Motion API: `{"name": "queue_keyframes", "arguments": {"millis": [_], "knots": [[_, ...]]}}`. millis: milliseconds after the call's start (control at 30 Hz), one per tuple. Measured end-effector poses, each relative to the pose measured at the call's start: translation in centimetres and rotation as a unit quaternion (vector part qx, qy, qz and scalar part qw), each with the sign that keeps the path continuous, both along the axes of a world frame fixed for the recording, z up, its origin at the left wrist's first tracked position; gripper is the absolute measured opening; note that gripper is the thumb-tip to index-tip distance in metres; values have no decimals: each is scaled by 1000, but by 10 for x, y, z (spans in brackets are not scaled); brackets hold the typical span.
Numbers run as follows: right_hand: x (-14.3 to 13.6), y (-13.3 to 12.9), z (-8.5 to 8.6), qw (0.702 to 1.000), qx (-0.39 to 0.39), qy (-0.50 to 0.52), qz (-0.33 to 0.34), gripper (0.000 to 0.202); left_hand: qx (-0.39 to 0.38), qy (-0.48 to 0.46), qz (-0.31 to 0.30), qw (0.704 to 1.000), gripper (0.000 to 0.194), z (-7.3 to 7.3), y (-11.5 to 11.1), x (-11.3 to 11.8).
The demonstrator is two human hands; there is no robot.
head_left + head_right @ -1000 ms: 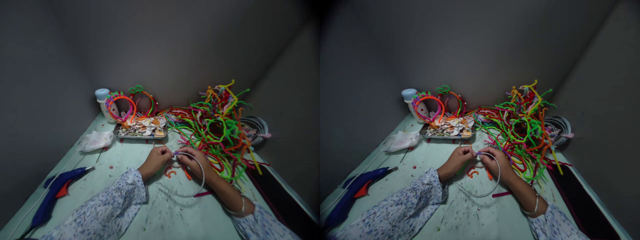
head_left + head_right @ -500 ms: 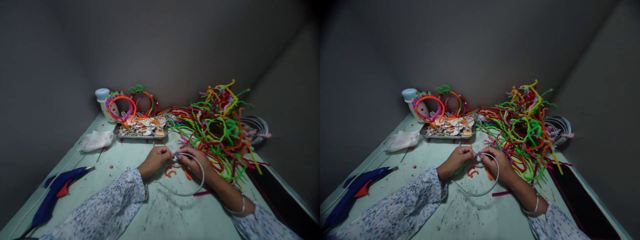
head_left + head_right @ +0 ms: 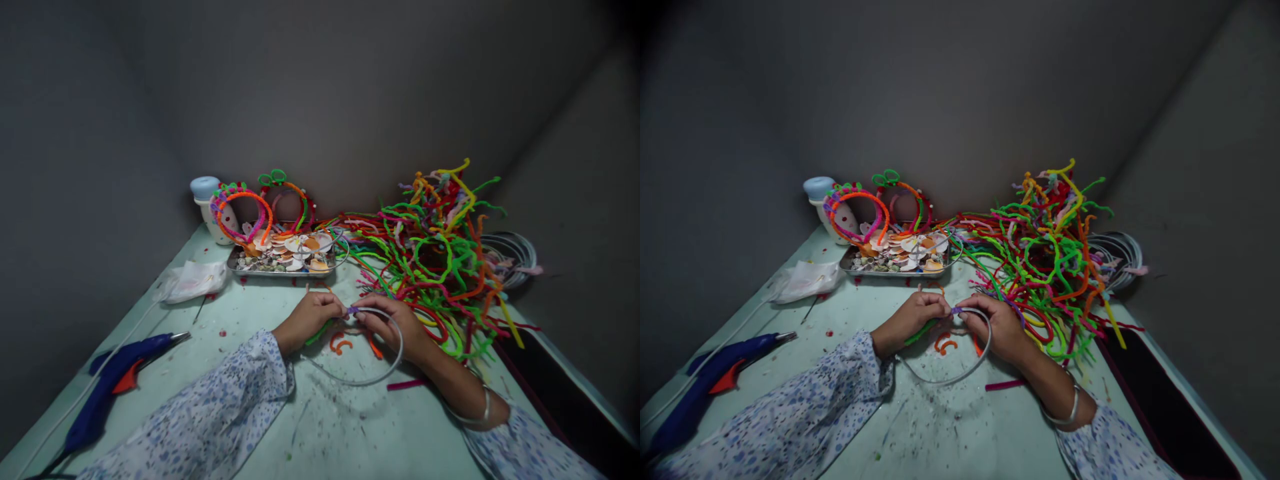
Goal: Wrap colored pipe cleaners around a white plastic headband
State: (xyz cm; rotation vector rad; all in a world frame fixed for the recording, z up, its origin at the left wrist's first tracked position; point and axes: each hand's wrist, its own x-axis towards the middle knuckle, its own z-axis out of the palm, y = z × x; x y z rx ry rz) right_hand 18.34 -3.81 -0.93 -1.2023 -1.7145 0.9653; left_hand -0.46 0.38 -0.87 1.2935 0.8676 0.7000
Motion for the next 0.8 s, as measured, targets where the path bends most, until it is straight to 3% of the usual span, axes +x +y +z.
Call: {"name": "queue_keyframes", "arguments": {"millis": [533,800], "knots": [[2,1,-1,996,72,-42,24,15,-24,27,-39,999,11,11,4,-3],[4,3,-7,992,112,-40,30,17,-29,25,-55,998,10,10,6,-6]]}}
